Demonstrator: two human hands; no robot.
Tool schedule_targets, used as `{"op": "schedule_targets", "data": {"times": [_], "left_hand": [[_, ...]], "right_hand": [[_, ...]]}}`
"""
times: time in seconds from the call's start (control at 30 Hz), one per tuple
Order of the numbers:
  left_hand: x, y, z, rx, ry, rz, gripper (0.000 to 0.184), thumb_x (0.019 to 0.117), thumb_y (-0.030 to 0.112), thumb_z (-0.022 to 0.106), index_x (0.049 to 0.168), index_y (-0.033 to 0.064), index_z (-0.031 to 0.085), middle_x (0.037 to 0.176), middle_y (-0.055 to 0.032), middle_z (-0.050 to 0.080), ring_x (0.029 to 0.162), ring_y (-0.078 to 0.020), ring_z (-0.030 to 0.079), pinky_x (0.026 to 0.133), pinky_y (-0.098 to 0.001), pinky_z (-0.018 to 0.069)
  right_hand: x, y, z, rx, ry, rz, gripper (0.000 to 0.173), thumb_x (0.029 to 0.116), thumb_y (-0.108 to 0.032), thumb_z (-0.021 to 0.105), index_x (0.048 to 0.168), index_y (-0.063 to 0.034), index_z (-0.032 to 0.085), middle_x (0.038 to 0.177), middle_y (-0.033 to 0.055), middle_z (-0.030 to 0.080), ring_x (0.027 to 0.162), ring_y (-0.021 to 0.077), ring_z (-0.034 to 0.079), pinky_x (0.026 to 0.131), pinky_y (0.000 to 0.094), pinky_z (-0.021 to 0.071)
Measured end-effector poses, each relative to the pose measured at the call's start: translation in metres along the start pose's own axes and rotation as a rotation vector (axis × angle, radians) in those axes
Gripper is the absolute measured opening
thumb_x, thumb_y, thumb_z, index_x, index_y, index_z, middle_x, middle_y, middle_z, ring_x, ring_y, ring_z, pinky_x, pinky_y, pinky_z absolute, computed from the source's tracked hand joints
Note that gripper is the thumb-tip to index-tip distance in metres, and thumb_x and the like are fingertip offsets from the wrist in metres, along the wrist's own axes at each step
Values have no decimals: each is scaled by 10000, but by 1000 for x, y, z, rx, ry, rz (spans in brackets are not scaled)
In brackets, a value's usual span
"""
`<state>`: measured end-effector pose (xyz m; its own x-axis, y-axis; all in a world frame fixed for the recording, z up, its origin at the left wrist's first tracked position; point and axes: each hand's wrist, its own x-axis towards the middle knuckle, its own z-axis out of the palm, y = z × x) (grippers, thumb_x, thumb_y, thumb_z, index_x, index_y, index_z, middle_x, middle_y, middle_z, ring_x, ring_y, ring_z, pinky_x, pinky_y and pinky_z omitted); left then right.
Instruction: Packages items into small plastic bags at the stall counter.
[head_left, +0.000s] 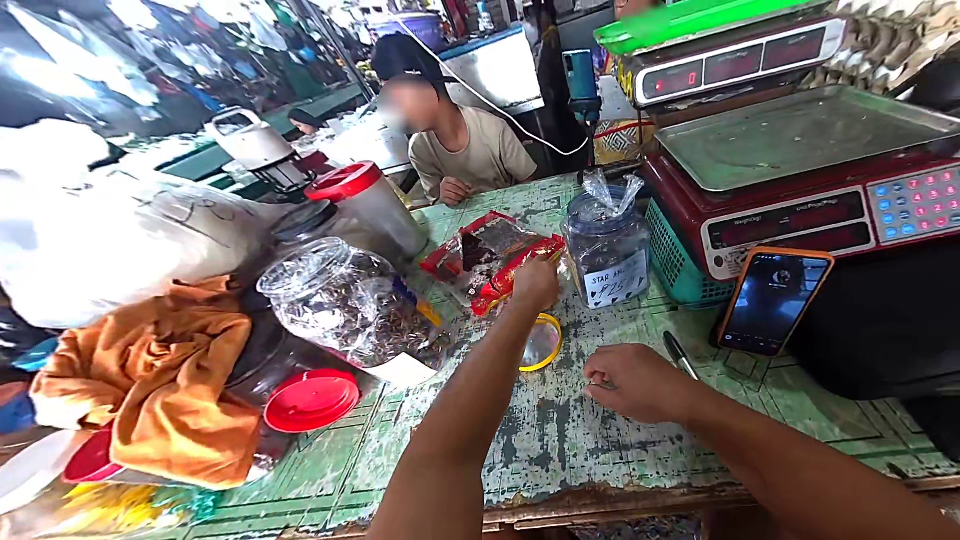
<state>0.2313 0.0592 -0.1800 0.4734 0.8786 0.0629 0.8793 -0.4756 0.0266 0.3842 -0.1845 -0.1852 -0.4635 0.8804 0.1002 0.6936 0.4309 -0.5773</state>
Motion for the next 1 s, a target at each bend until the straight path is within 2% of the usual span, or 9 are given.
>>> {"op": "schedule_targets", "data": {"times": [0.1,0.2,0.3,0.43,0.53,0.67,0.8,0.87,1.0], "left_hand": [[-4,-2,-7,-77,-8,-94,190,936,156,646,1056,54,752,1156,-197,703,1178,-419,627,962,-663,503],[-7,-18,-17,-278,101,-178,256,986,238,606,1090,45,737,1072,-222,722,1065,-425,684,913,-681,517],[-22,-27,-23,-429,210,-138,288,960,193,678,1191,21,694,1124,-237,705,1073,-423,678,948,-674,517],[-62,-15,-45,-453,365,-154,343,916,159,741,1215,4,672,1114,-270,696,1043,-457,678,915,-709,507],[-99,-7,-42,-483,456,-105,231,914,111,730,1087,-36,691,1017,-269,700,955,-442,683,850,-696,503],[-138,-8,-37,-642,428,-67,202,1006,129,647,1073,-48,720,1086,-185,726,983,-242,707,939,-470,562],[-164,-24,-19,-744,467,23,130,970,109,689,1056,14,709,988,-117,732,874,-192,718,830,-441,609],[-168,-18,-21,-828,438,71,135,912,35,726,1044,34,698,994,-90,721,876,-179,698,816,-418,597],[-174,8,-20,-957,359,247,111,904,44,726,1013,48,709,1003,-42,709,892,-135,688,828,-353,598]], "right_hand": [[2,0,4,9,18,-22,285,1009,-314,596,1119,-77,709,1069,84,705,988,209,683,893,419,556],[5,-1,3,3,29,-44,288,1008,-309,597,1128,-73,711,1076,96,708,997,225,687,908,441,554],[4,-2,3,10,22,-47,297,1025,-297,589,1151,-55,704,1113,123,710,1053,265,682,953,499,535],[3,-3,2,27,50,-15,291,1024,-293,594,1160,-57,697,1104,118,703,1053,271,673,931,515,533],[0,-3,1,63,77,30,286,1033,-271,588,1197,-57,685,1086,121,704,1024,269,679,916,511,539],[-1,1,1,120,165,123,308,1022,-232,619,1291,-88,661,1104,126,716,1000,259,707,915,493,575],[3,8,2,161,294,155,421,999,-223,644,1403,-120,584,998,77,716,868,215,699,803,460,594],[5,6,3,201,346,188,548,973,-217,685,1486,-154,499,950,43,712,802,176,687,743,408,595],[11,-4,8,322,360,173,826,906,-230,797,1595,-185,342,927,44,703,724,153,670,673,347,591]]}}
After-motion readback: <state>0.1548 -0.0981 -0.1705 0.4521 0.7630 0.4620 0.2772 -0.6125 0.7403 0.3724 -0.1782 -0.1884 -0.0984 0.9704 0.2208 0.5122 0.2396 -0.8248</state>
